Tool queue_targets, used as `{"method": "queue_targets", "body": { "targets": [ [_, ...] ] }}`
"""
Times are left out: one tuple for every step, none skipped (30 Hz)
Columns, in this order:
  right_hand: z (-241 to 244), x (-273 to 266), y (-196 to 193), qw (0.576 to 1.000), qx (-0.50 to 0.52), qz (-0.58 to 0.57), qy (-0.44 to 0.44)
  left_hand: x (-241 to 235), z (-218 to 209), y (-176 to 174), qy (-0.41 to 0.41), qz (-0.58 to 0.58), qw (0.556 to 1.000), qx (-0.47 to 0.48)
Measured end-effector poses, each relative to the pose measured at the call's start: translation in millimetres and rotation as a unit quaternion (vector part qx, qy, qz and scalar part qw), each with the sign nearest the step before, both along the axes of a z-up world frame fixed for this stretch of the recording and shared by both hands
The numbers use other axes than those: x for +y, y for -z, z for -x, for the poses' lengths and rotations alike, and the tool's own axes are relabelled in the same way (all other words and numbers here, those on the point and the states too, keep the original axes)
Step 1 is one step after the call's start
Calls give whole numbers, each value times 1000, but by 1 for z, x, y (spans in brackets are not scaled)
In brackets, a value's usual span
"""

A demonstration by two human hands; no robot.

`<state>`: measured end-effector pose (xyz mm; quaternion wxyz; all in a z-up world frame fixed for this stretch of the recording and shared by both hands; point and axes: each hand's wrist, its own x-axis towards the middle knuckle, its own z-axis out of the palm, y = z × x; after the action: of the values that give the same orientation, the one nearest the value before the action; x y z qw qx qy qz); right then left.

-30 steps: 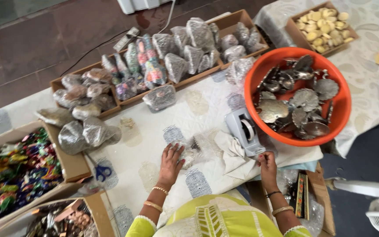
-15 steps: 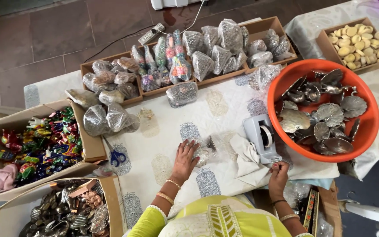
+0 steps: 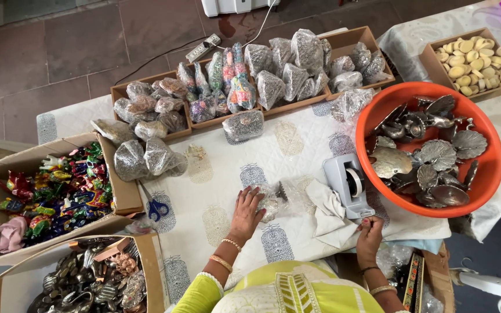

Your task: The person wraps metal decorative figurines in clear plastic film at a work table, twisting the film closed around each item and placing the wrapped figurine into a cardboard box with others. They use a tape dispenser to cut or secure the plastic and take new figurines from an orange basin.

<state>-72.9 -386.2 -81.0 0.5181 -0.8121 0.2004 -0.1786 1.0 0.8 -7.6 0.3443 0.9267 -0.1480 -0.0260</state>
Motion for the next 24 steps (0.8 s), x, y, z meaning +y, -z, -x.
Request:
{"method": "queue_targets", "body": {
  "targets": [
    [0,-1,1,1000,-1,0,1,0,0,0,1,0,1000,-1],
    [1,-2,3,1000,1,5,-5,0,0,0,-1,6,1000,0],
    [1,-3,4,1000,2,11,-12,0,0,0,-2,12,1000,0],
    [9,-3,8,1000,1,11,-11,0,1,1,-1,11,1000,0],
    [16,-4,12,999,22,44,-23,0,2,2,-2,13,1000,-2],
    [20,-4,16,995,43,77,-36,0,2,3,-2,16,1000,-5],
    [30,-5,22,996,42,77,-36,-1,2,4,-2,16,1000,-6],
    [32,-5,30,989,10,129,-74,-1,-2,5,-6,13,1000,1],
    [34,-6,38,977,-23,181,-113,-1,-5,7,-10,11,1000,8],
    [44,0,35,977,-16,178,-115,0,1,5,-11,9,1000,15],
    [53,6,32,988,21,140,-59,0,7,4,-8,9,1000,8],
    [51,10,29,993,50,104,-1,-2,3,1,-4,10,1000,-8],
    [45,17,22,993,49,104,-1,-1,1,0,-4,10,1000,-9],
    [43,23,14,994,49,94,-34,-1,3,-1,-4,16,1000,-6],
    [41,30,6,993,49,84,-66,-1,5,-2,-4,22,1000,-3],
    [25,45,-10,993,49,84,-66,-1,5,-3,-4,22,1000,-3],
    [10,61,-27,989,41,37,-139,-1,4,-4,-1,20,1000,-3],
    [-7,77,-43,977,31,-10,-212,-1,3,-5,2,19,1000,-4],
    [-24,94,-53,977,31,-10,-212,-1,3,-5,2,18,1000,-4],
    [-41,111,-63,961,35,-29,-272,-1,3,-4,1,12,1000,3],
    [-57,127,-72,942,40,-48,-330,-1,3,-4,1,5,1000,10],
    [-70,142,-77,942,41,-49,-330,-1,4,-4,0,5,1000,12],
    [-83,157,-81,932,59,-17,-356,-1,5,-5,2,13,1000,2],
    [-98,172,-86,921,75,16,-383,0,5,-5,3,20,1000,-10]
  ]
}}
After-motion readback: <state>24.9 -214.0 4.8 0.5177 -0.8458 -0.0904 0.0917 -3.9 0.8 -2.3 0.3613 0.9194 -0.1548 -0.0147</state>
